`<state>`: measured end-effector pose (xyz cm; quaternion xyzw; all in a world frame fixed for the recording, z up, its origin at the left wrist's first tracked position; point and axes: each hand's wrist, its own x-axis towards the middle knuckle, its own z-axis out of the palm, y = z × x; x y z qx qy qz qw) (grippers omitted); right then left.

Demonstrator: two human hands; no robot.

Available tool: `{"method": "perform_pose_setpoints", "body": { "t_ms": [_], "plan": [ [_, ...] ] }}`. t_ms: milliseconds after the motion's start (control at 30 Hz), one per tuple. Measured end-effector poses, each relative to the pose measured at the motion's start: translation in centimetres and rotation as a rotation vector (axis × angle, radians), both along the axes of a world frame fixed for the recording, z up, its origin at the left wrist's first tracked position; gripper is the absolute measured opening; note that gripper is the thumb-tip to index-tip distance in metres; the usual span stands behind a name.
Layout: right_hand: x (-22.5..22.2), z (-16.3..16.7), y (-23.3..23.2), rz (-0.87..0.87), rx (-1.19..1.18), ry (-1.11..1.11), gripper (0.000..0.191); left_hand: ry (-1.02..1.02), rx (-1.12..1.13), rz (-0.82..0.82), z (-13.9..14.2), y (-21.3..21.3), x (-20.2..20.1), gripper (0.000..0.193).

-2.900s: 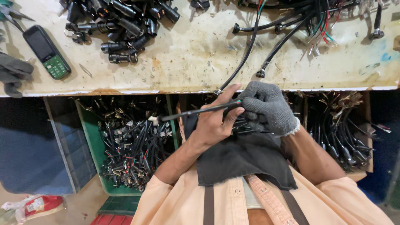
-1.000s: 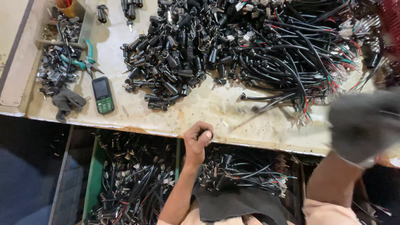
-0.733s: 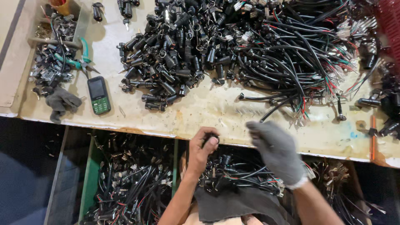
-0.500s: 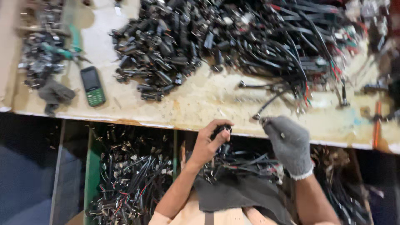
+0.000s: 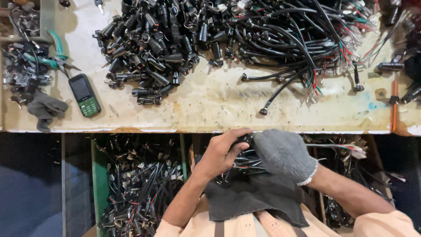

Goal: The person repeatedly picks a black cylindrical component and a short wire harness from piles on a workbench, aligns them, and presses them together to form a connected assembly. The person places each completed unit on the bench and continues the cycle with new parts.

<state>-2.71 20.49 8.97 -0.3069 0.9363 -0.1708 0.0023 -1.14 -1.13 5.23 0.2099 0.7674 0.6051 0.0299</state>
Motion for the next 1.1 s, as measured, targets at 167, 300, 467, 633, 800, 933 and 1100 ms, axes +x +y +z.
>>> {"method": "perform_pose_setpoints", "body": {
  "t_ms": [167, 300, 467, 633, 800, 933, 1100],
  "plan": [
    [0.3, 0.2, 0.1, 0.017, 0.019, -0.001, 0.014, -0.256, 0.035, -0.070, -0.7, 0.1, 0.2, 0.032],
    [0.5, -0.4, 0.4, 0.088, 0.004, -0.158, 0.010, -0.081, -0.137, -0.066, -1.2, 0.6, 0.1, 0.033],
    [-0.5, -1.6, 2.5, 0.095, -0.408, -0.581, 0.021, 0.085, -0.201, -0.127, -1.1, 1.0, 0.4, 0.036],
    [-0.8, -2.2, 3.0, 0.063, -0.300, -0.715, 0.026, -0.147, -0.185, -0.238, -1.0, 0.6, -0.2, 0.043],
    [0.1, -0.7, 2.2, 0.101, -0.172, -0.350, 0.014, -0.274, 0.025, -0.264, -1.0, 0.7, -1.5, 0.036],
    [0.0, 0.7, 2.1, 0.110, -0.039, -0.290, 0.012, -0.346, 0.024, -0.328, -0.3, 0.0, -2.3, 0.031],
    [-1.1, 1.0, 2.6, 0.098, -0.275, -0.516, 0.015, -0.443, 0.033, -0.407, 1.1, -0.9, -2.5, 0.032]
  ]
}}
